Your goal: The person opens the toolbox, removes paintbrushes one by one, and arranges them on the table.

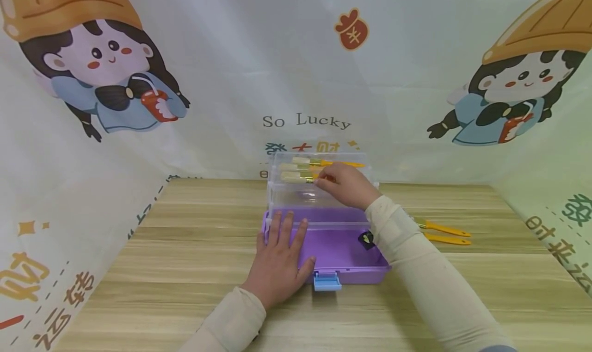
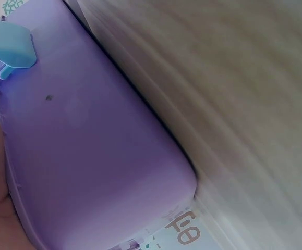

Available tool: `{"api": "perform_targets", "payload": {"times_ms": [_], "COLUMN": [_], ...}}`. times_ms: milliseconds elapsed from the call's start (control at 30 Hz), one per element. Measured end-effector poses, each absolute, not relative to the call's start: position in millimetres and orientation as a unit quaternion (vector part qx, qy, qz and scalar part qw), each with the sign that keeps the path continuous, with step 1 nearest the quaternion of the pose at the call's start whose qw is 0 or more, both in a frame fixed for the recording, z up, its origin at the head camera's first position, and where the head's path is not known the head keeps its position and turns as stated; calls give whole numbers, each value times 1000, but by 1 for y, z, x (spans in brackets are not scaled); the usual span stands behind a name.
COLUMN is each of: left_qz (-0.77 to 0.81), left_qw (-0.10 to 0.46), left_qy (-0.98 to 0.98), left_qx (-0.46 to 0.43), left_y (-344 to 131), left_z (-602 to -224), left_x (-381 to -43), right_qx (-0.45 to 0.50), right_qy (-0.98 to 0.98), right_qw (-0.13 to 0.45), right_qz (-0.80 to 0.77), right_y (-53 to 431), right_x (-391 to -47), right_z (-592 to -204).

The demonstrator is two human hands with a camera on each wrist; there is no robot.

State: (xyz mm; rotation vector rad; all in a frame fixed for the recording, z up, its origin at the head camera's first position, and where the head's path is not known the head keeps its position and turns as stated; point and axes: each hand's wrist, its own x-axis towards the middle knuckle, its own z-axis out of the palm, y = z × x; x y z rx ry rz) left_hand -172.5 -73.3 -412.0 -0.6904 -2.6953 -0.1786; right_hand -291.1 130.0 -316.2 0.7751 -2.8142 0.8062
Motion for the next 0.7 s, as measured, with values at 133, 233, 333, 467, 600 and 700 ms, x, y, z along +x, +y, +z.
{"api": "perform_targets", "payload": {"times_ms": [133, 233, 333, 467, 600, 700], "left_qz": [-59, -55, -55, -56, -55, -54], "left_qw": [176, 176, 176, 175, 177, 180], "left_qy": [-952, -952, -952, -952, -952, -952], "left_qx": [-244, -244, -243, -243, -244, -243], "left_y": [-73, -73, -73, -73, -73, -73], "left_z": [-412, -412, -412, -412, -412, -413], "left_x": [-173, -173, -173, -173, -173, -173], "right_qx": [259, 264, 264, 264, 274, 280], "right_qy": [-925, -922, -920, -919, -915, -912], "right_qw": [68, 79, 84, 97, 126, 141], "right_qz": [269, 270, 276, 275, 267, 265], "right_y": [131, 131, 132, 133, 137, 142], "right_x": [-291, -289, -287, -283, -279, -275], "right_z": [-316, -317, -316, -314, -310, -306]}}
